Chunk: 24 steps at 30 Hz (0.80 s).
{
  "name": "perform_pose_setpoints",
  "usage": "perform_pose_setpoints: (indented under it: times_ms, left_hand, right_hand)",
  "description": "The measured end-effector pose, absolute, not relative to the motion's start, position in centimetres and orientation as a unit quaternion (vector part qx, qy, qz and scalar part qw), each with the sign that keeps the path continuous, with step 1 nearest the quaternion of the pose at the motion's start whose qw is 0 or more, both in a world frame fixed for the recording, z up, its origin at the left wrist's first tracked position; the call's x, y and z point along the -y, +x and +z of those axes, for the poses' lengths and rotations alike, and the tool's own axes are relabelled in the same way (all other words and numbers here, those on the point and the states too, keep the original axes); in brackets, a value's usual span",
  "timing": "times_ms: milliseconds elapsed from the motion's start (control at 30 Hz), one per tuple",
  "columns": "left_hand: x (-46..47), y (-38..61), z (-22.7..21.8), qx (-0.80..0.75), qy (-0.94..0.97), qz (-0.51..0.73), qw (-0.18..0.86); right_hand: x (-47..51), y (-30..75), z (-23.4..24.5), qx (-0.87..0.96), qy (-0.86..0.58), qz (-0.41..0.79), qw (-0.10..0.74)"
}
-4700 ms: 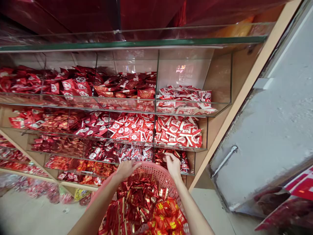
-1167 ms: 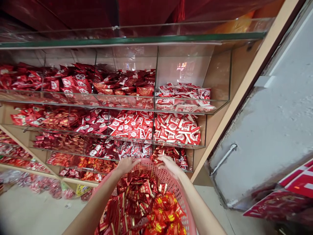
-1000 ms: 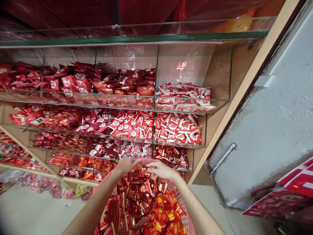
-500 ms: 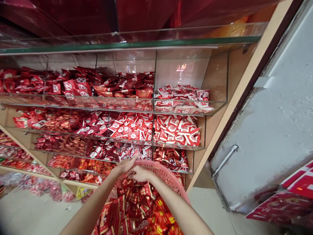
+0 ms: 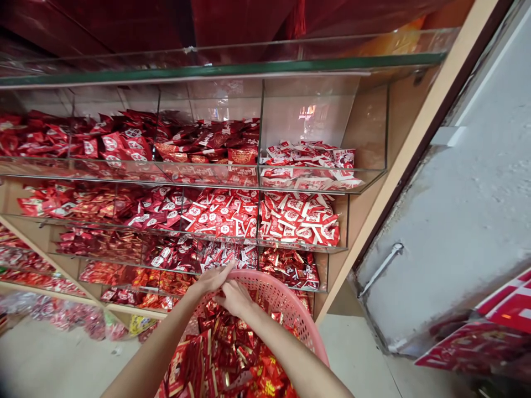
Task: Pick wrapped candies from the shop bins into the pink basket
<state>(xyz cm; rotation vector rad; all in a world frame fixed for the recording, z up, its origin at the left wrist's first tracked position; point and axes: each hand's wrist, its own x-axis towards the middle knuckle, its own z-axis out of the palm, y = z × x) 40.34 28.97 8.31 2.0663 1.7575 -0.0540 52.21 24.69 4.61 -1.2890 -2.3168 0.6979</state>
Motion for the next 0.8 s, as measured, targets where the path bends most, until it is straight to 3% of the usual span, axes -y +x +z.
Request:
perform_pose_setpoints:
  times_ms: [267, 400, 533, 800]
  left_hand:
    - [-28.8, 40.7, 8.4, -0.640, 0.743, -0.015, 0.196]
    - [-28.8, 40.6, 7.9, -0.637, 0.751, -0.003, 0.176]
    - [-28.8, 40.5, 7.5, -0.637, 0.753, -0.003, 0.164]
    - [-28.9, 40.5, 7.3, -0.638, 0.755, 0.000, 0.152]
  right_hand:
    - [-26.9, 58.3, 7.1, 0.779, -0.513, 0.187, 0.309]
    - [-30.0, 63.1, 5.3, 0.581, -0.680, 0.207, 0.396]
    - [-31.6, 66.1, 2.4, 0.472, -0.748, 0.228, 0.408]
    - [-32.7, 66.4, 0.9, 0.310, -0.682, 0.423, 0.510]
